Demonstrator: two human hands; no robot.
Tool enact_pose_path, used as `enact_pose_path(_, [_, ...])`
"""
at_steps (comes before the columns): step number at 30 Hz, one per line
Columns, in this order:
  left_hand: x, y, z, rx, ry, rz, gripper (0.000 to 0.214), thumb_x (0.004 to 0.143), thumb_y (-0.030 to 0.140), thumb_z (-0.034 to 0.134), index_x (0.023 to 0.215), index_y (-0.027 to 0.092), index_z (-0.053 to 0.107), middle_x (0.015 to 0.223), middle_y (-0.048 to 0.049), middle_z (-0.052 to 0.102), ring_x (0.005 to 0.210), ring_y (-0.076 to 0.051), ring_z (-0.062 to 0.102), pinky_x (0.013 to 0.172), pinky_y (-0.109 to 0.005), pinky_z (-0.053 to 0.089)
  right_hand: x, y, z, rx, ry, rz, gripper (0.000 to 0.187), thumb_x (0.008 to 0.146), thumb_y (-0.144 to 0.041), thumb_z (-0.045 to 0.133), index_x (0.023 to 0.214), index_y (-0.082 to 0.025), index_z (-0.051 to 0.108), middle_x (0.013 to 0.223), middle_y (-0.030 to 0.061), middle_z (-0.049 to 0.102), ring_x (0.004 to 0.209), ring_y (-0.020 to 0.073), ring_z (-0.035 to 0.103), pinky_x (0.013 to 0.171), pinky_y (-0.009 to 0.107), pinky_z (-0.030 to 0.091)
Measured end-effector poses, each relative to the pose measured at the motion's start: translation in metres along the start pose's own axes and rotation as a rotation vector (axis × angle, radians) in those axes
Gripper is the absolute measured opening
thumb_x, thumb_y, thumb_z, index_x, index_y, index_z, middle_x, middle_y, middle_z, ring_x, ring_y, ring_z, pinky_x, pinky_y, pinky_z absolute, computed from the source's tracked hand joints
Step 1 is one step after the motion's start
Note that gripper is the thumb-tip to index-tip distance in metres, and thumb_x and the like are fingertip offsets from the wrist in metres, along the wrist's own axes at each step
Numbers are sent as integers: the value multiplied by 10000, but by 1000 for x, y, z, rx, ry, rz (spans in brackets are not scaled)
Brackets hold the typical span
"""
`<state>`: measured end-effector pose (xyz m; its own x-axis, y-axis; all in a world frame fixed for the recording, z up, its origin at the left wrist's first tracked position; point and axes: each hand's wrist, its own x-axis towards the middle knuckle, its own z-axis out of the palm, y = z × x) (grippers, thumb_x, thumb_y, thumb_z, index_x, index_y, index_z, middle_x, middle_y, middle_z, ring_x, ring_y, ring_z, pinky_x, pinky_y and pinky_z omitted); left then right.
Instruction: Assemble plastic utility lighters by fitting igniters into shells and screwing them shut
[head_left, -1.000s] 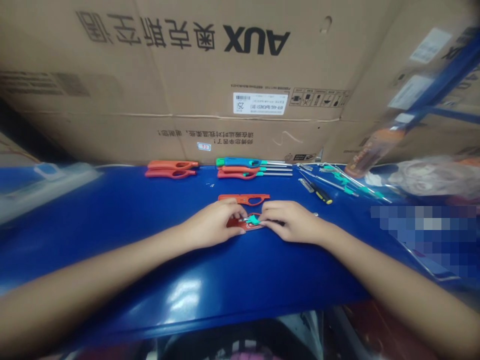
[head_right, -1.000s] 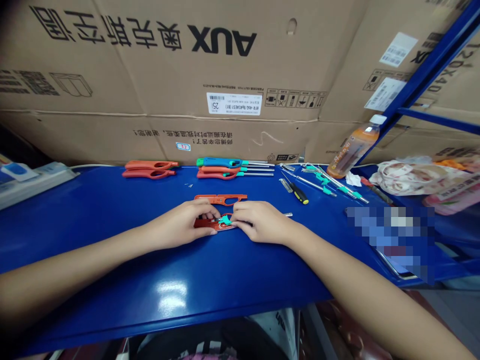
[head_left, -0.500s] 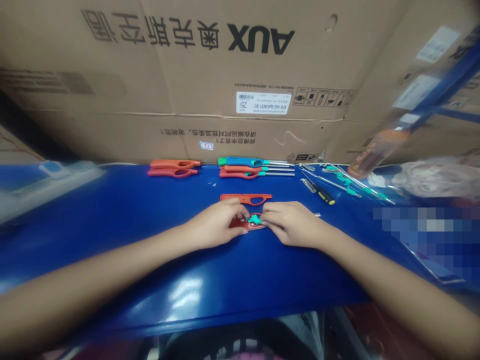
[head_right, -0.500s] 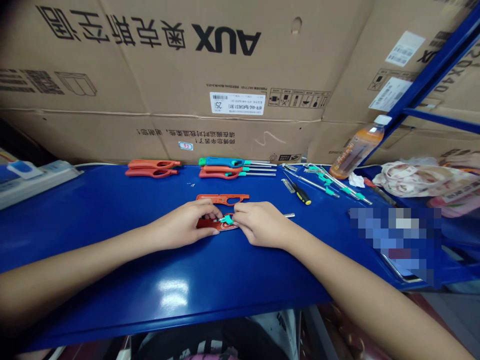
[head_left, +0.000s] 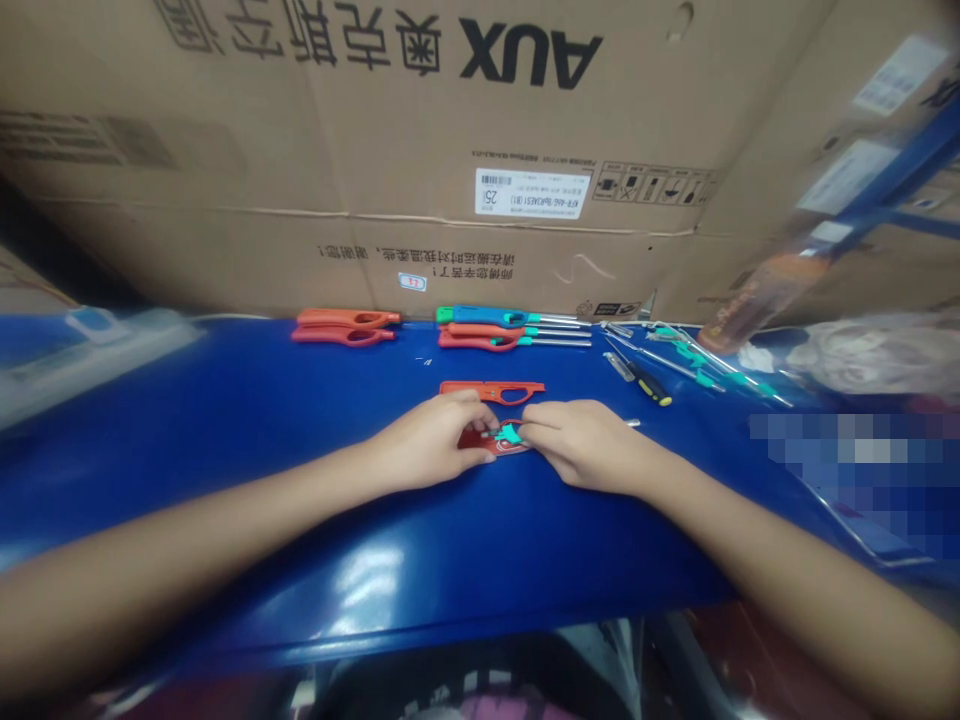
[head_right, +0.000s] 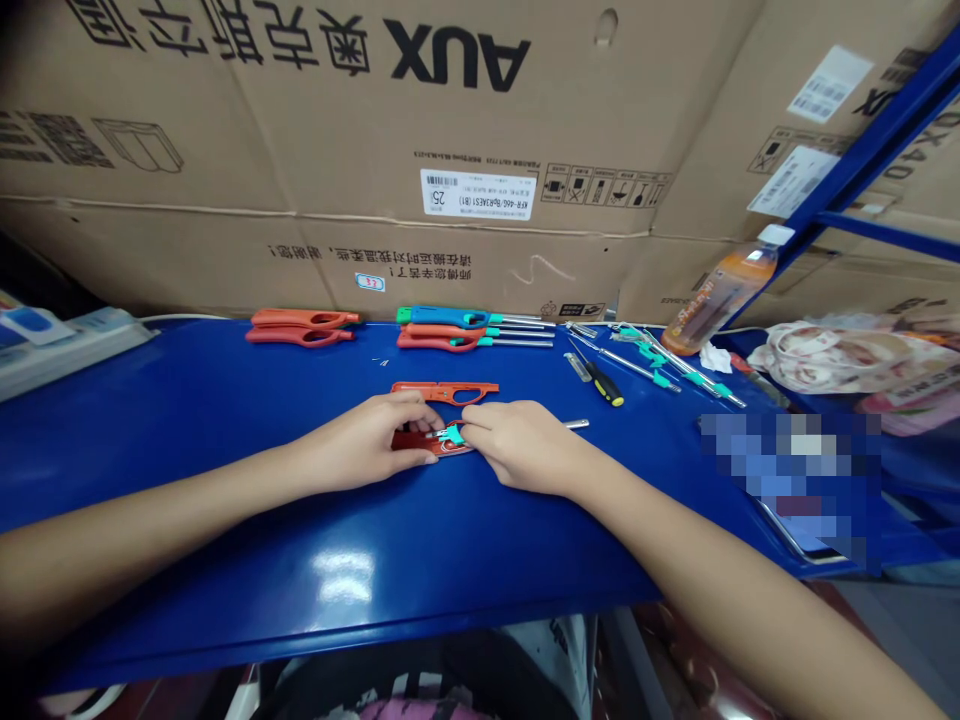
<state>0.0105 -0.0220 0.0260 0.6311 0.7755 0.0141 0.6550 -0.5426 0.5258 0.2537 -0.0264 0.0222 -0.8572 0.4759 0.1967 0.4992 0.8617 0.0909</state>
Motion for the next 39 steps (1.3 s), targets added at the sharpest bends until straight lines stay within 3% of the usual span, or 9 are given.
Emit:
enact_pose_path(7, [1,0,0,-38,8,19,216,833,227,739,1035,169,689,1047,-80,715,975,-245,666,859,-364,520,1,0,-1,8,-8,20,203,946,-120,473,888,-155,665,880,59,659,720,158,544,601,286,306])
enact_pose_path(14, [0,-2,5,-293,18,49,356,767,208,703,1107,163,606,1042,-74,691,931,-205,660,848,-335,540,0,-4,-4,18,3,12,217,979,-173,474,869,-166,661,867,45,650,697,146,534,594,284,304])
enact_pose_path(17, [2,-1,8,-386,16,-3,407,811,294,683,1175,129,610,997,-76,701,845,-185,658,776,-306,541,-1,-5,-5,-17,1,-17,215,979,-176,476,853,-162,650,844,41,636,679,145,519,586,295,286])
enact_pose_path(22, [3,2,15,-332,67,-72,320,952,389,541,1093,159,714,916,-48,745,773,-180,662,697,-284,495,0,-6,-4,-40,11,-51,243,1003,-190,441,875,-163,645,816,37,614,670,143,495,589,299,273])
enact_pose_path(29, [-1,7,27,-284,230,-32,170,912,285,625,972,185,749,906,-30,749,857,-185,680,797,-297,503,-1,-9,-5,-50,17,-82,260,1004,-191,432,827,-166,621,780,30,584,641,139,452,591,303,275])
enact_pose_path(39, [-1,5,28,-304,224,-22,143,904,253,621,953,191,740,891,-19,747,836,-172,684,798,-288,516,-2,-8,-2,-50,32,-100,252,1007,-185,419,854,-165,617,795,35,577,619,135,427,578,309,250])
